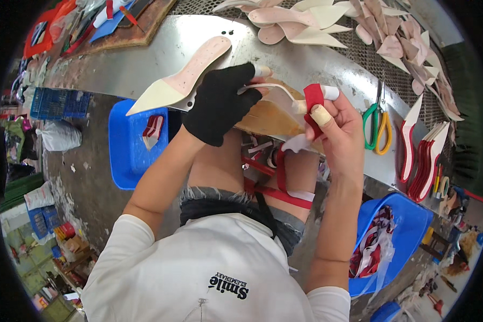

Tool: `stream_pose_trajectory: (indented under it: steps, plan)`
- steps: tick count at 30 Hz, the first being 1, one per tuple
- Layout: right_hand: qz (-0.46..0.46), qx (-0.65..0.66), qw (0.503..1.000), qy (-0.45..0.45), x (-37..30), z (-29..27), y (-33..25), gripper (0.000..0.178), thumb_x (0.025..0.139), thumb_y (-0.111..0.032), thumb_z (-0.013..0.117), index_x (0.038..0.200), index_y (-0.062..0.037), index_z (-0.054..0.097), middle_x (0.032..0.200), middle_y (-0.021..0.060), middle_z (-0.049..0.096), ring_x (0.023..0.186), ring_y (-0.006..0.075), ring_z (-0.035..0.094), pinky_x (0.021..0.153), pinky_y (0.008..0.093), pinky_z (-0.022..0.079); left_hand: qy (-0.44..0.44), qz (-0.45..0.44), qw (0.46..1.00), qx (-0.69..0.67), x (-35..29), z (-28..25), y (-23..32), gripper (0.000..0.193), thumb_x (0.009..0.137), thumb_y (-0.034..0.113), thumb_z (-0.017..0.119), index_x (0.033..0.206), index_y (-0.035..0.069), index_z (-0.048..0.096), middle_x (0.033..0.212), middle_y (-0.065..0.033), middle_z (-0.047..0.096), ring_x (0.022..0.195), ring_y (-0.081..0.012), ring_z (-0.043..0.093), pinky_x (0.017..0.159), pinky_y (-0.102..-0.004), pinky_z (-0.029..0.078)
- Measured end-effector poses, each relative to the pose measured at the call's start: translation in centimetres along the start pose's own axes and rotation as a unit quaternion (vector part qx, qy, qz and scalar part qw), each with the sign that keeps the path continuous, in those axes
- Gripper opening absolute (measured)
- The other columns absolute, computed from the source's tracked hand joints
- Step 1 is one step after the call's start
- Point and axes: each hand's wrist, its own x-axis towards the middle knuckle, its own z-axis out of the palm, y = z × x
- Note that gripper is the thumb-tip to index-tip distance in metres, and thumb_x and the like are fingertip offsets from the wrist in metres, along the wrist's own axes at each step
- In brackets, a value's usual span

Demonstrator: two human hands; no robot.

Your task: Applying adhesive and trimming materials to assemble shoe components on a manufacturing line.

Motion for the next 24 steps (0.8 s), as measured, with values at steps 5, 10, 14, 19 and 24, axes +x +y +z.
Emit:
stream_pose_trajectory:
  steps: [5, 10, 14, 19, 24]
  plan:
    - [0.043, -0.046, 0.997, -0.036, 1.0, 0.1, -2.0, 0.024, 0.088, -0.015, 0.061, 0.107, -0.0004, 0.059, 0.081, 0.0029, 0.061, 0.051, 0.0043, 0.044, 0.045, 0.0172, 0.030, -0.002, 0.046, 0.998, 0.047, 0.4, -0.4, -0.4, 0.018, 0.074, 0.014, 0.069, 0.085, 0.002, 0.061, 0.073, -0.0142, 0.059, 0.064, -0.0295, 0.059, 0.059, -0.0360, 0.046]
    - [0.034, -0.194, 0.979, -0.044, 2.7, 1.1, -3.1, 0.014, 0.086, -0.009, 0.063, 0.098, -0.0024, 0.063, 0.078, -0.0011, 0.060, 0.056, 0.0022, 0.046, 0.049, 0.0177, 0.034, -0.029, 0.026, 0.998, 0.055, 1.0, -0.7, -0.1, 0.020, 0.073, 0.015, 0.070, 0.084, 0.001, 0.061, 0.073, -0.0146, 0.060, 0.064, -0.0299, 0.059, 0.060, -0.0361, 0.047]
    - [-0.033, -0.245, 0.966, -0.069, 4.0, 1.8, -1.3, 0.009, 0.084, -0.004, 0.064, 0.089, 0.0031, 0.062, 0.073, -0.0026, 0.054, 0.058, 0.0031, 0.045, 0.051, 0.0212, 0.036, -0.042, 0.013, 0.999, 0.019, 1.1, -0.9, -0.1, 0.024, 0.071, 0.017, 0.072, 0.088, 0.002, 0.064, 0.076, -0.0141, 0.062, 0.067, -0.0295, 0.061, 0.061, -0.0348, 0.048]
    - [-0.073, -0.313, 0.945, -0.051, 4.4, 2.1, -0.6, 0.012, 0.079, -0.003, 0.066, 0.084, 0.0066, 0.061, 0.067, 0.0019, 0.042, 0.056, 0.0045, 0.041, 0.051, 0.0221, 0.033, -0.060, 0.003, 0.998, 0.007, 0.8, -1.0, -0.2, 0.027, 0.070, 0.018, 0.074, 0.092, 0.004, 0.066, 0.078, -0.0135, 0.064, 0.067, -0.0287, 0.062, 0.061, -0.0330, 0.049]
    - [-0.100, -0.372, 0.922, -0.033, 4.2, 2.7, -0.7, 0.014, 0.078, -0.005, 0.068, 0.083, 0.0058, 0.060, 0.068, 0.0027, 0.046, 0.055, 0.0052, 0.042, 0.050, 0.0218, 0.033, -0.043, -0.004, 0.999, 0.028, 0.9, -0.4, 0.1, 0.025, 0.071, 0.020, 0.075, 0.088, 0.003, 0.066, 0.076, -0.0131, 0.064, 0.067, -0.0279, 0.064, 0.061, -0.0329, 0.049]
